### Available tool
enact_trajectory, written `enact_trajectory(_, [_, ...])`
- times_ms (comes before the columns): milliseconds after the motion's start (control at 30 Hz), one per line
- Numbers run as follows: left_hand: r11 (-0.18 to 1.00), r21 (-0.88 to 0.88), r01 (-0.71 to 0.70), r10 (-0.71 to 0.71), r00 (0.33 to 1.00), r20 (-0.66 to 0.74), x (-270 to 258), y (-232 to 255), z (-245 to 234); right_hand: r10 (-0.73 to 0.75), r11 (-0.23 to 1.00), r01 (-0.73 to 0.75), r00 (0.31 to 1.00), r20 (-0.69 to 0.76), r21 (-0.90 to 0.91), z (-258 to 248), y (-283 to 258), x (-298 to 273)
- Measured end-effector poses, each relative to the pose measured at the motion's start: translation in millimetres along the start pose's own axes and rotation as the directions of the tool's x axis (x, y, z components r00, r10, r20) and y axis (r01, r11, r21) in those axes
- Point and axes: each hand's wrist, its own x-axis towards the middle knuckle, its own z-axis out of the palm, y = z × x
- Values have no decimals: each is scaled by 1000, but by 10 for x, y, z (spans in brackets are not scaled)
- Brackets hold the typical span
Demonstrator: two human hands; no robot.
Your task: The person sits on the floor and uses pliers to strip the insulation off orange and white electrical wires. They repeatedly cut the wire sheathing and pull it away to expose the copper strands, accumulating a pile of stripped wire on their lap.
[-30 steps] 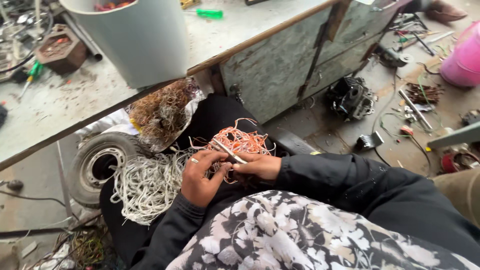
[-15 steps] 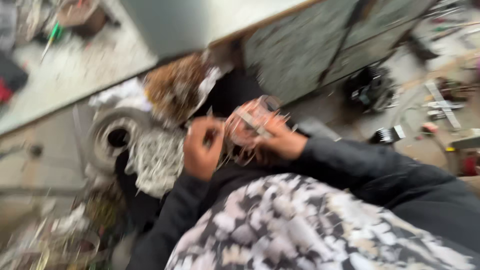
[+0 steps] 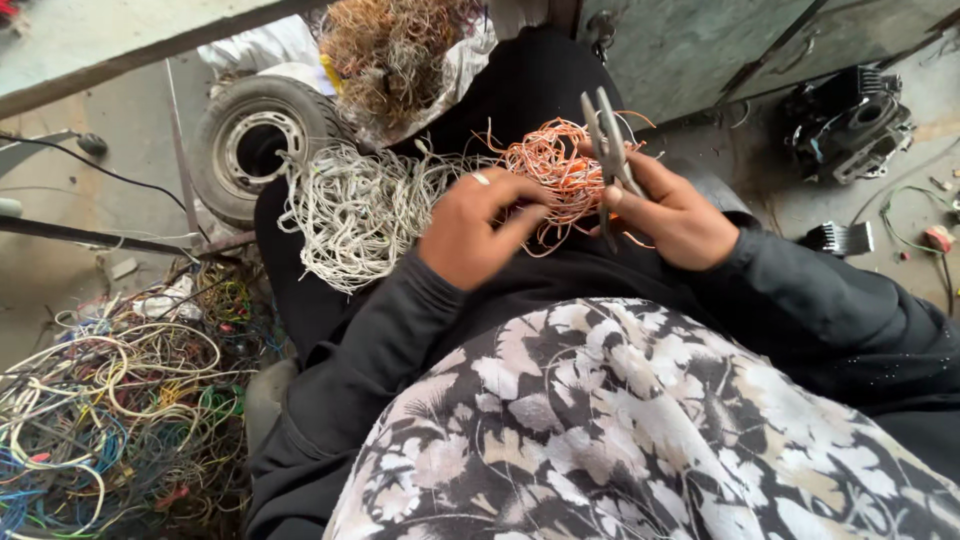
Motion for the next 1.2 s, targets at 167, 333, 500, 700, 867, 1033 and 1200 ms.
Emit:
enact_trajectory(167, [992, 29, -121, 121, 993, 3, -16, -104, 262, -36, 954, 45, 999, -35, 295, -47, -23, -17])
enact_trajectory(333, [958, 285, 15, -32, 998, 57, 133, -396, 467, -35, 983, 52, 995, -97, 174, -74, 170, 117])
enact_trajectory(500, [919, 395, 15, -43, 997, 62, 268, -428, 535, -15, 975, 15, 1000, -4, 222, 19, 234, 158])
enact_trajectory(700, [910, 412, -33, -13, 994, 109, 270, -379, 526, -41, 966, 26, 998, 54, 258, 8, 292, 156])
enact_trajectory(867, [918, 391, -64, 29, 995, 93, 247, -362, 512, -51, 954, 30, 997, 63, 298, -10, 264, 129])
enact_trajectory(1033, [972, 231, -53, 65, 997, -48, 124, -348, 399, 162, 975, -155, 986, -32, 161, -15, 136, 74])
enact_trajectory(1200, [999, -1, 41, -41, 998, -51, 85, -204, 304, 122, 951, -142, 989, 88, 275, 3, -84, -53])
